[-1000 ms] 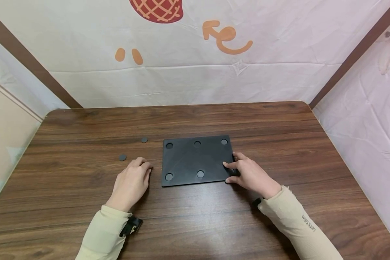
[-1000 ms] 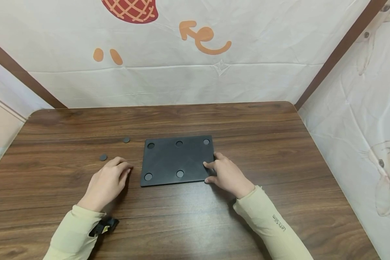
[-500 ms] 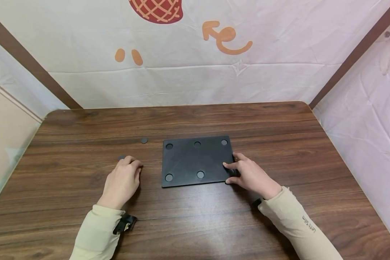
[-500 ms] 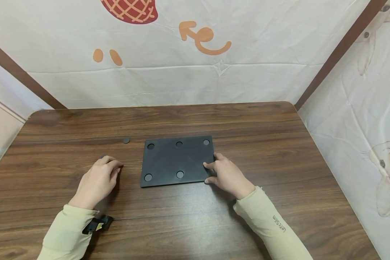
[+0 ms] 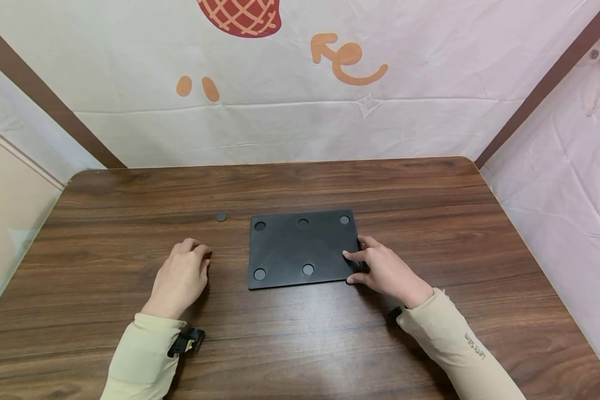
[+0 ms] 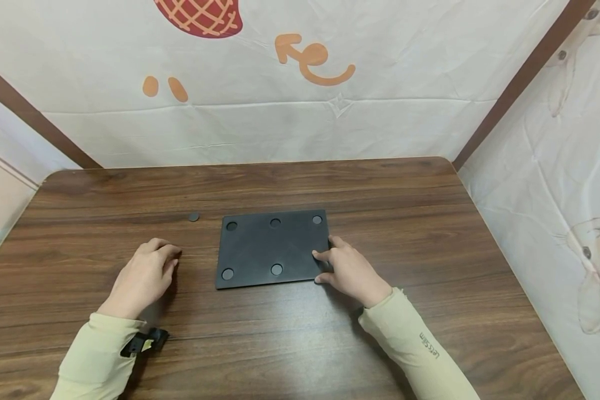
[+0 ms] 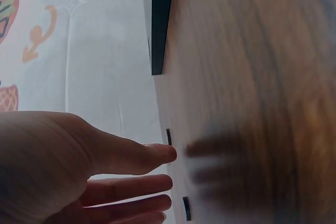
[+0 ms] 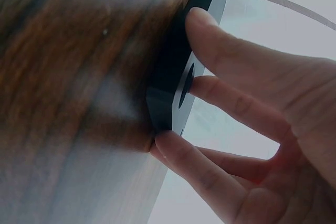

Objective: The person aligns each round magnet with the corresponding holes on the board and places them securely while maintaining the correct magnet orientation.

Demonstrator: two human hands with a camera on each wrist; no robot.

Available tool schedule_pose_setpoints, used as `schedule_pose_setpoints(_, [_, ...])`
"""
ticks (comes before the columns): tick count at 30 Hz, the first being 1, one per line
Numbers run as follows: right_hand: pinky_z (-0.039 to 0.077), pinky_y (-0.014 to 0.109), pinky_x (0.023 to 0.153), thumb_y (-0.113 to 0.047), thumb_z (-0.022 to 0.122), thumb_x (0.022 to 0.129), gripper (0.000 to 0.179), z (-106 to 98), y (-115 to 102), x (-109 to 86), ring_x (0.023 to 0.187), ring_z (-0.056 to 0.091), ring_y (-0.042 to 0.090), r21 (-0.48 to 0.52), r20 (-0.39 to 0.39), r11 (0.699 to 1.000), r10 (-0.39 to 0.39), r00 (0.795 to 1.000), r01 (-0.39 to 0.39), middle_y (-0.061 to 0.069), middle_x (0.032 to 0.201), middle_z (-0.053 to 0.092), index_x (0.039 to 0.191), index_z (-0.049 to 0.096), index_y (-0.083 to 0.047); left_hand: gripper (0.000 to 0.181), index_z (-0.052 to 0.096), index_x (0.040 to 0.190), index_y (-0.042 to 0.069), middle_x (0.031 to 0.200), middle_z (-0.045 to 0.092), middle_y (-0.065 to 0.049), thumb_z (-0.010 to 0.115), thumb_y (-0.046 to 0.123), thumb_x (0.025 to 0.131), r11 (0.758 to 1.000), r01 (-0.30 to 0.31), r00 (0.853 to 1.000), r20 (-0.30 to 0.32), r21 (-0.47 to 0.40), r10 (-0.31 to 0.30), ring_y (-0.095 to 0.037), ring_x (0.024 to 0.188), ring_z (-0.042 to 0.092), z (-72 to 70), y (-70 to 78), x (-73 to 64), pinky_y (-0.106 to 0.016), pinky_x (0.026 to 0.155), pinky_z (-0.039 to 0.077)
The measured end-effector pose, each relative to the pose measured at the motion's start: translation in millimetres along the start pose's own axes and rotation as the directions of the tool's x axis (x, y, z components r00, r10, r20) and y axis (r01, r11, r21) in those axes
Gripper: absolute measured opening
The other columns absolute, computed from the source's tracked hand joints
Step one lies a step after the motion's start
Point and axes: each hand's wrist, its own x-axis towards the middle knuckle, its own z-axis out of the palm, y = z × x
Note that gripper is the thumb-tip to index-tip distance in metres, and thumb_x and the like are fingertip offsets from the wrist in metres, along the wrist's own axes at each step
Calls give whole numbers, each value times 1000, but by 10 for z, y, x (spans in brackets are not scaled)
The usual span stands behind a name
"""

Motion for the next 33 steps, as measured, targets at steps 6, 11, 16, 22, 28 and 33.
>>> schedule_pose_setpoints(6, [49, 48, 93, -24, 80, 78, 50, 1, -8, -11, 119, 55, 43, -2, 8, 1000, 14, 1000, -14, 34, 136, 44, 122, 66, -4, 23, 64, 109, -10, 113, 56, -27, 59, -1, 89, 1000, 20, 999, 31, 4, -20, -46, 106, 52, -35, -62, 12, -59, 81, 47])
schedule_pose_setpoints(11, [49, 48, 93, -24, 80, 78, 50, 7, -6, -15, 118, 55, 42, -3, 7, 1000, 17, 1000, -17, 34, 136, 45, 122, 66, -4, 26, 62, 113, -11, 118, 53, -29, 57, 0, 90, 999, 39, 998, 58, 6, -39, -48, 109, 50, -45, -108, 23, -60, 83, 47])
schedule_pose_setpoints(16, [50, 47, 92, -24, 80, 78, 50, 9, -2, -18, 117, 56, 42, -4, 5, 1000, 11, 1000, -11, 34, 136, 45, 122, 66, -4, 32, 57, 120, -14, 123, 50, -33, 56, 0, 90, 999, 53, 995, 80, 11, -54, -51, 114, 46, -56, -140, 38, -61, 88, 44])
schedule_pose_setpoints(22, [49, 48, 93, -24, 79, 78, 50, 14, 6, -21, 119, 54, 43, -3, 9, 1000, 14, 1000, -14, 34, 137, 44, 122, 66, -4, 42, 50, 128, -16, 133, 40, -39, 55, 0, 91, 997, 81, 986, 143, 18, -83, -56, 122, 39, -57, -161, 55, -64, 95, 39])
schedule_pose_setpoints(28, [49, 48, 94, -24, 79, 78, 50, 12, 8, -21, 120, 54, 43, 3, 5, 1000, 13, 1000, -13, 34, 137, 44, 122, 66, -4, 42, 49, 129, -16, 132, 41, -39, 55, 1, 91, 996, 90, 983, 157, 23, -92, -56, 120, 41, -46, -163, 73, -64, 94, 40])
schedule_pose_setpoints(33, [49, 49, 94, -24, 79, 78, 49, 9, 7, -16, 120, 53, 44, 6, 0, 1000, 8, 1000, -8, 35, 137, 44, 122, 67, -4, 39, 53, 126, -15, 128, 46, -37, 56, 2, 91, 996, 78, 986, 144, 35, -82, -54, 115, 46, -53, -174, 75, -62, 89, 44])
